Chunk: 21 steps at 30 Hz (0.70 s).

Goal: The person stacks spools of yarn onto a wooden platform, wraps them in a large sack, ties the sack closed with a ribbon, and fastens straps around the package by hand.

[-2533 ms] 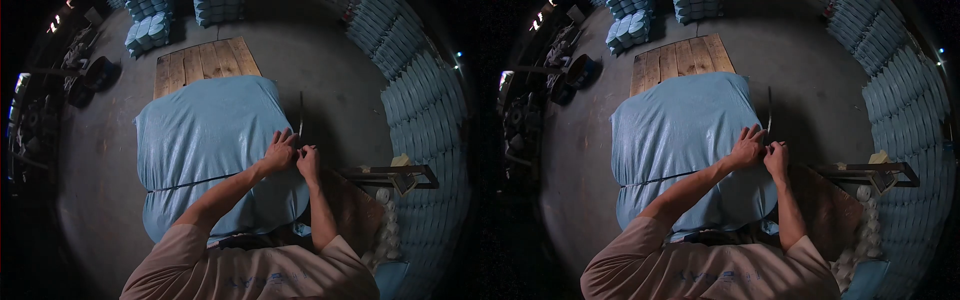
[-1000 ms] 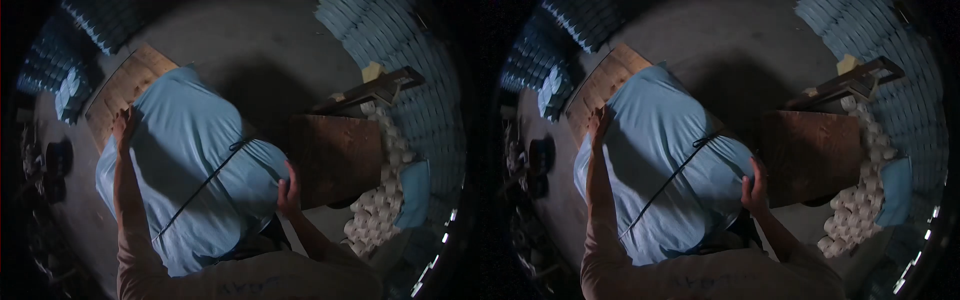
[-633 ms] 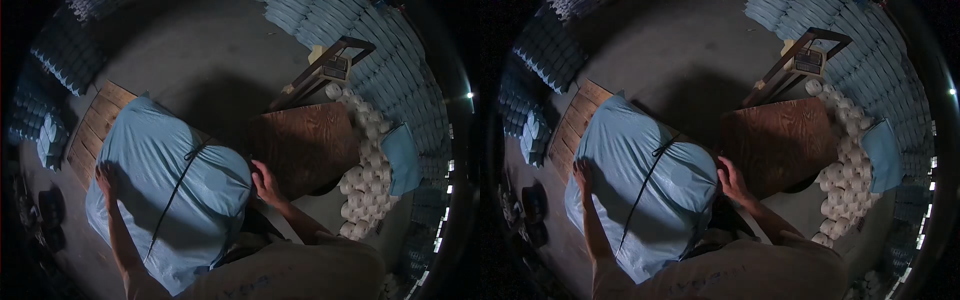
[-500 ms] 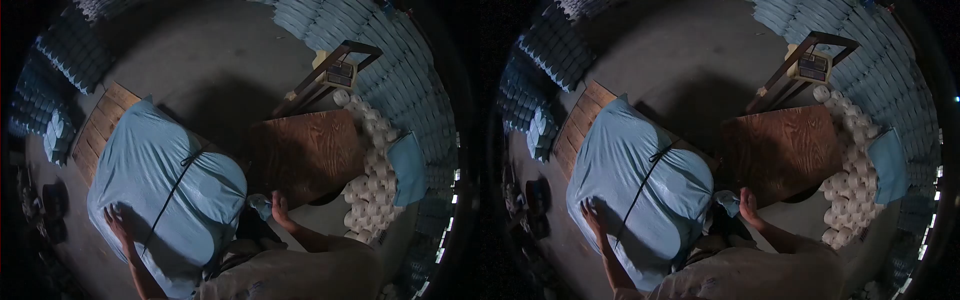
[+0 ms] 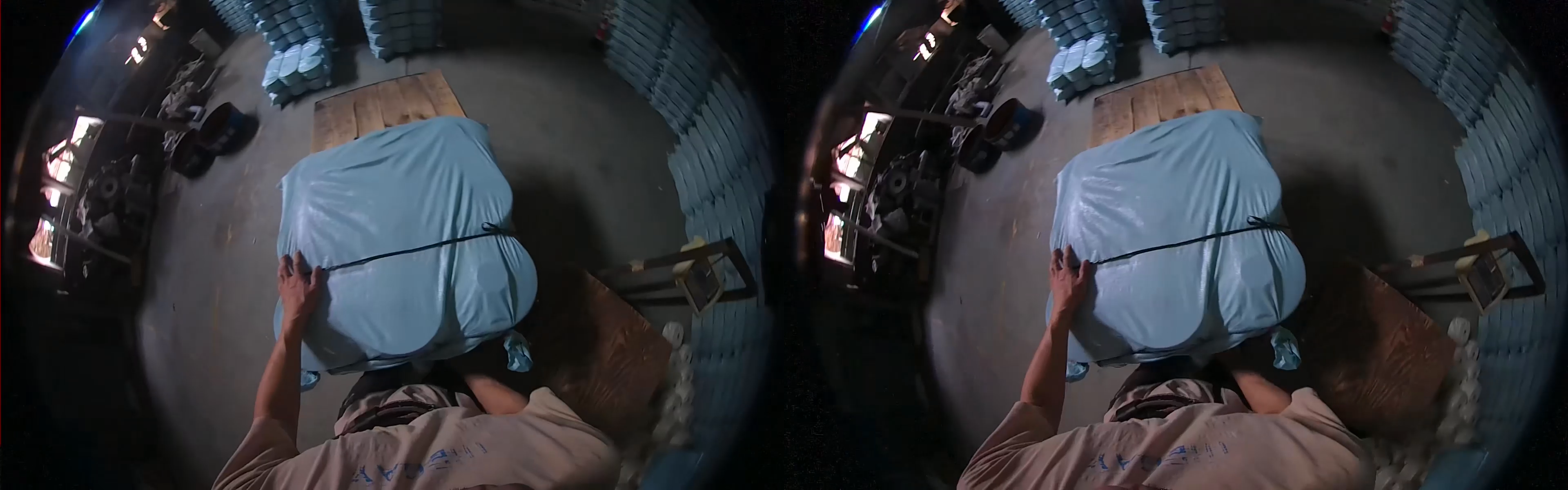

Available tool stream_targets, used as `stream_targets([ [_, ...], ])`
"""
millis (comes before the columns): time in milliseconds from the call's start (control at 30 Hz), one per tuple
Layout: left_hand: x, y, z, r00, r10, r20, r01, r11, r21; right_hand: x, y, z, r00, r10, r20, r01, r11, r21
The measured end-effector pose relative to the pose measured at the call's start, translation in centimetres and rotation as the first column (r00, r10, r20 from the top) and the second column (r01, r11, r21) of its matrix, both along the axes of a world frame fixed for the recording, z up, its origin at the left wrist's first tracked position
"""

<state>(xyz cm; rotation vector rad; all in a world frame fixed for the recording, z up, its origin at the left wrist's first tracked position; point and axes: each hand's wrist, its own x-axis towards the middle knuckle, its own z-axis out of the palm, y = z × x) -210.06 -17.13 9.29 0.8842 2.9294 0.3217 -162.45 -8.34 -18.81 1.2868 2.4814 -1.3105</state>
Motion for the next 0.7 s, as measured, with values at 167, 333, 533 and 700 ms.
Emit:
stream_targets([
  [167, 0.3, -0.4, 0.4, 0.999, 0.007, 0.037, -0.010, 0.998, 0.063, 3.4, 1.5, 0.2, 0.995, 0.091, 0.029, -0.095, 0.966, 0.241],
  [333, -0.1, -1.9, 0.8, 0.998, -0.036, 0.056, 0.029, 0.992, 0.126, 5.3, 1.7, 10.8, 0.966, 0.144, 0.213, -0.189, 0.960, 0.206],
  [533, 12.0, -6.6, 7.5, -0.008, -0.444, 0.896, 0.137, 0.887, 0.441, -4.8, -1.4, 39.4, 0.997, -0.060, -0.055, 0.034, 0.919, -0.393],
  [700, 17.6, -2.3, 8.0, -0.951, -0.284, 0.123, -0.309, 0.891, -0.332, -12.7, -2.7, 52.8, 0.924, 0.165, -0.344, -0.343, 0.753, -0.562],
])
